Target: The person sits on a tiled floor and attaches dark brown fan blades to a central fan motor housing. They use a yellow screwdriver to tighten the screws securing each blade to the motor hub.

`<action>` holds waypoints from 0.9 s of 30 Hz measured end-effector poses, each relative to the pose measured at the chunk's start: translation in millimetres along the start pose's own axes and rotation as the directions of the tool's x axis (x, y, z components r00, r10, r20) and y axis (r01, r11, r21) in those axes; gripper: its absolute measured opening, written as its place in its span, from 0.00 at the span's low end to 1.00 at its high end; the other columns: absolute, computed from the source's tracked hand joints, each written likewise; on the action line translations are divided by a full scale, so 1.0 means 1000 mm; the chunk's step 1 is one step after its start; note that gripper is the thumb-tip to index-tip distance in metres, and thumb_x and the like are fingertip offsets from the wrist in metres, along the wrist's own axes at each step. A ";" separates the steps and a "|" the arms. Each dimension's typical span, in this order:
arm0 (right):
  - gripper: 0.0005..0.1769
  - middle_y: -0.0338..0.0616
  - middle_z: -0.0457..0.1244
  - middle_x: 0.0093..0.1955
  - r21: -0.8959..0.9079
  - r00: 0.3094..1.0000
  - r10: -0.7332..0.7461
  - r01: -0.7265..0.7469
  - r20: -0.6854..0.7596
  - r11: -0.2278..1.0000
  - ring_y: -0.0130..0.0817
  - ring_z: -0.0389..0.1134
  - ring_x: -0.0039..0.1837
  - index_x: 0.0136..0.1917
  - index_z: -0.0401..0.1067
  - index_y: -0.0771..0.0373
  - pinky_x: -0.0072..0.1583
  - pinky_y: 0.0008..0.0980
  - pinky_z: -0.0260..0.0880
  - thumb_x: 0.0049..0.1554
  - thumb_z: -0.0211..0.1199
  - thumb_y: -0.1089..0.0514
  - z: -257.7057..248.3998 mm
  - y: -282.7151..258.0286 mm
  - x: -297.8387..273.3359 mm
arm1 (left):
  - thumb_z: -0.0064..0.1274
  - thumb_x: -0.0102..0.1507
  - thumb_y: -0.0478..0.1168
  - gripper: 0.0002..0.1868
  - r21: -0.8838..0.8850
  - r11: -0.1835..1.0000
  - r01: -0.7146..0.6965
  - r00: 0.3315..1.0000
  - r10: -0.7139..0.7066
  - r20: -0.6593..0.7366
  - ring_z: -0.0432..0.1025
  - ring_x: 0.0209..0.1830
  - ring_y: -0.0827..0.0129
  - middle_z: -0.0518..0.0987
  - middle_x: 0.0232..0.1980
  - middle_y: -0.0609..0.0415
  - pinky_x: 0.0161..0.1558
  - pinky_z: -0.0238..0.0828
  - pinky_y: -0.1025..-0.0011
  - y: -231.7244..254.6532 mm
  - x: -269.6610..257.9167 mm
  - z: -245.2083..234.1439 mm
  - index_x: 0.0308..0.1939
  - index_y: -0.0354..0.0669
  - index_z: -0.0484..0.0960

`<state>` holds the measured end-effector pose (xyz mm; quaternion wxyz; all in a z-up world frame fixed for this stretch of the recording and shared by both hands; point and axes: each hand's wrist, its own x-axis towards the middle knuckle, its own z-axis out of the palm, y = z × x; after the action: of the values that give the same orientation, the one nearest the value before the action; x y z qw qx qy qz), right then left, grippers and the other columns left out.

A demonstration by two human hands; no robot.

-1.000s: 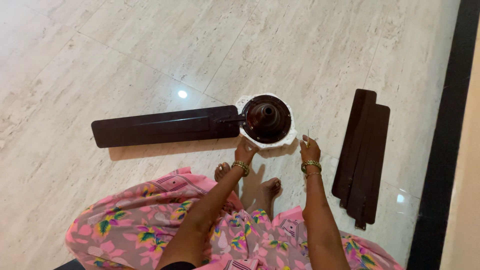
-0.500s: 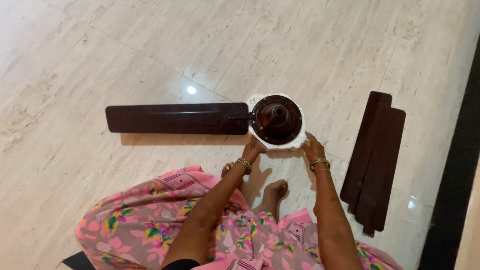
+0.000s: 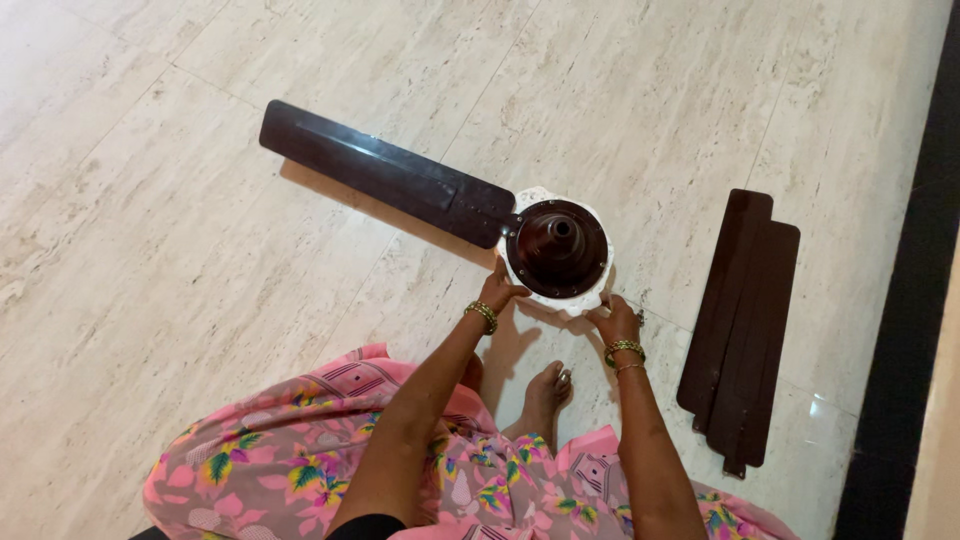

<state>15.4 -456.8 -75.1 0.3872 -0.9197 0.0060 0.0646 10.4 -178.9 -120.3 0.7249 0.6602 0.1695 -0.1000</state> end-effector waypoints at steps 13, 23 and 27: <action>0.32 0.56 0.71 0.49 -0.056 0.970 0.237 -0.240 -0.048 0.969 0.50 0.74 0.52 0.53 0.73 0.64 0.54 0.42 0.73 0.41 0.80 0.47 0.028 -0.027 -0.026 | 0.69 0.36 0.36 0.71 0.092 0.994 -0.057 0.998 0.056 0.010 0.67 0.73 0.56 0.71 0.74 0.37 0.65 0.66 0.69 0.013 0.034 -0.016 0.80 0.34 0.46; 0.35 0.56 0.71 0.47 -0.122 0.947 0.298 -0.311 -0.117 0.942 0.50 0.74 0.50 0.51 0.73 0.66 0.52 0.43 0.74 0.40 0.81 0.42 0.065 -0.045 -0.045 | 0.67 0.39 0.37 0.68 0.336 0.942 -0.001 0.999 -0.013 0.038 0.73 0.64 0.53 0.76 0.67 0.37 0.61 0.70 0.66 0.026 0.056 -0.028 0.81 0.40 0.49; 0.33 0.57 0.71 0.46 -0.075 0.933 0.330 -0.343 -0.146 0.936 0.50 0.73 0.49 0.49 0.73 0.65 0.52 0.43 0.74 0.40 0.81 0.43 0.082 -0.061 -0.060 | 0.65 0.36 0.37 0.68 0.389 0.920 0.043 0.997 -0.066 0.046 0.75 0.62 0.52 0.80 0.63 0.39 0.61 0.71 0.66 0.034 0.060 -0.031 0.81 0.44 0.51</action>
<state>-49.3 -357.6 -81.3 0.3232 -0.9253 0.1856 0.0698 75.3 -139.3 -113.5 0.5815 0.7824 0.1433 -0.1707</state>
